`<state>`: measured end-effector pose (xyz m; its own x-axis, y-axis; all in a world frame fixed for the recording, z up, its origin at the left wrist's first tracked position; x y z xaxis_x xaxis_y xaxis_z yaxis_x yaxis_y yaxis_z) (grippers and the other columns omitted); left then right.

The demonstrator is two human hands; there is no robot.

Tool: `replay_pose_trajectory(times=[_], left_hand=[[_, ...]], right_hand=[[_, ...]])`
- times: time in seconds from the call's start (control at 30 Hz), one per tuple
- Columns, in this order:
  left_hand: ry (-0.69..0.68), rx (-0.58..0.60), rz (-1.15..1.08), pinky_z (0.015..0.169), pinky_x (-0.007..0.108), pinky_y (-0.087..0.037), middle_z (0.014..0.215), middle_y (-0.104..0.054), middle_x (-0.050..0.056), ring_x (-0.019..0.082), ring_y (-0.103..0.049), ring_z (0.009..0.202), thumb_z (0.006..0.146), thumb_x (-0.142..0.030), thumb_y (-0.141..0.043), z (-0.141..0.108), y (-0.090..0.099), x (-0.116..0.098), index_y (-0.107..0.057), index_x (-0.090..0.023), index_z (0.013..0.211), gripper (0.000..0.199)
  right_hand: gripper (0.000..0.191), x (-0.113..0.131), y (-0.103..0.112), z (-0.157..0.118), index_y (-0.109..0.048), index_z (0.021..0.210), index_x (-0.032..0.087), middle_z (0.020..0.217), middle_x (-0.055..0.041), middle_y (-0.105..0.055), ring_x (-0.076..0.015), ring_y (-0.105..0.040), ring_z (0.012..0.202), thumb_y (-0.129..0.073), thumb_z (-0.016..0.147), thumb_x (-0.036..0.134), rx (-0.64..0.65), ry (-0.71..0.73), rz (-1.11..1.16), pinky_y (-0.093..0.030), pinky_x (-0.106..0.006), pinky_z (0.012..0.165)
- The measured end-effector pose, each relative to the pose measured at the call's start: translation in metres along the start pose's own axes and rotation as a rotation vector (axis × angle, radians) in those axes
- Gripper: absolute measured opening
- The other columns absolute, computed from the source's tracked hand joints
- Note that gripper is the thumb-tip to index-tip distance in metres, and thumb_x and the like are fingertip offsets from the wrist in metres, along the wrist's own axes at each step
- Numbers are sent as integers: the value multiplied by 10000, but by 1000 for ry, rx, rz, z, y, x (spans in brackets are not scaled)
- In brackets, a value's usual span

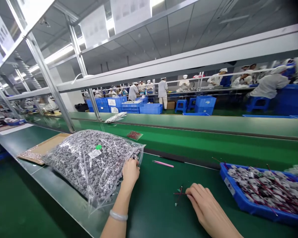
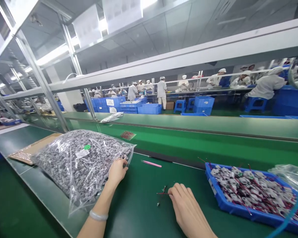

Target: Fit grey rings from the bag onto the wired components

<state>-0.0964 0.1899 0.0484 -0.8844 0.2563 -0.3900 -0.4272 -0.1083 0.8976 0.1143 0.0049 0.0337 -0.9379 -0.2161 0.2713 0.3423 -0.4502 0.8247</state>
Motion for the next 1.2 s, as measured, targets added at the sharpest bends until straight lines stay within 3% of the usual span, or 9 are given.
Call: replay_pose_trajectory(times=[0.13, 0.3, 0.43, 0.63, 0.8, 0.9, 1.1, 1.2], left_hand=[[-15, 51, -7, 759, 285, -457, 950, -651, 56, 200, -627, 882, 767, -63, -613, 3, -11, 4, -659, -206, 929, 221], [-18, 21, -24, 763, 237, -451, 949, -638, 52, 161, -612, 880, 757, -25, -592, 10, -7, 10, -628, -180, 949, 249], [-11, -18, 1, 802, 257, -448, 1047, -610, 81, 170, -612, 902, 795, -19, -520, 11, -5, 11, -606, -173, 1048, 309], [-11, -62, 64, 863, 334, -431, 1161, -572, 110, 252, -550, 1074, 846, -116, -522, 16, -9, 5, -543, -205, 1236, 400], [-11, -85, 57, 917, 370, -394, 1085, -624, 89, 264, -543, 1083, 834, -127, -547, 24, -11, 2, -643, -229, 1088, 290], [-19, -95, 0, 922, 365, -389, 1015, -660, 83, 255, -573, 1042, 817, -115, -563, 24, -9, 5, -679, -216, 987, 229], [13, -123, -223, 882, 365, -425, 925, -705, 100, 259, -630, 948, 811, -98, -568, 21, -2, 17, -657, -189, 1095, 311], [45, -123, -389, 856, 352, -449, 919, -707, 101, 242, -646, 913, 819, -111, -559, 23, -3, 21, -681, -177, 1013, 238]], right_hand=[[258, -6, 9, 2, -484, 809, 224, 739, -21, -533, -176, -491, 619, -313, 983, 307, -18, -35, 39, -366, -305, 612], [250, -8, 18, 5, -484, 789, 228, 762, -28, -538, -177, -506, 646, -363, 971, 349, -35, -31, 91, -385, -297, 607], [248, -11, 29, 5, -496, 816, 231, 757, -38, -534, -181, -499, 653, -372, 967, 384, -131, -69, 133, -384, -291, 585], [255, -9, 29, 2, -493, 791, 231, 672, -9, -527, -165, -459, 578, -361, 958, 372, -142, -134, 141, -382, -284, 561], [227, -13, 25, 0, -493, 787, 235, 676, -11, -548, -170, -482, 586, -380, 937, 361, -124, -197, 221, -391, -276, 545], [202, -19, 24, -1, -502, 782, 238, 706, -13, -572, -171, -514, 616, -421, 910, 372, -142, -248, 300, -404, -274, 575], [213, -32, 19, -2, -527, 744, 235, 685, 3, -571, -164, -508, 614, -488, 850, 416, -103, -409, 481, -382, -265, 566], [224, -37, 15, -3, -563, 739, 229, 652, 9, -568, -162, -507, 611, -533, 820, 436, -84, -471, 570, -391, -264, 584]])
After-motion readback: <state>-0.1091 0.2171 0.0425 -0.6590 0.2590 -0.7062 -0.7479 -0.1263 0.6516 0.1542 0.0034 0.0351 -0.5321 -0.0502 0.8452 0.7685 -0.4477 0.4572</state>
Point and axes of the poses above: each hand's wrist, its own z-axis towards the middle knuckle, its own y-axis out of the back of the hand, x = y × z, the point moved 8 cm from there along z, towards the middle knuckle
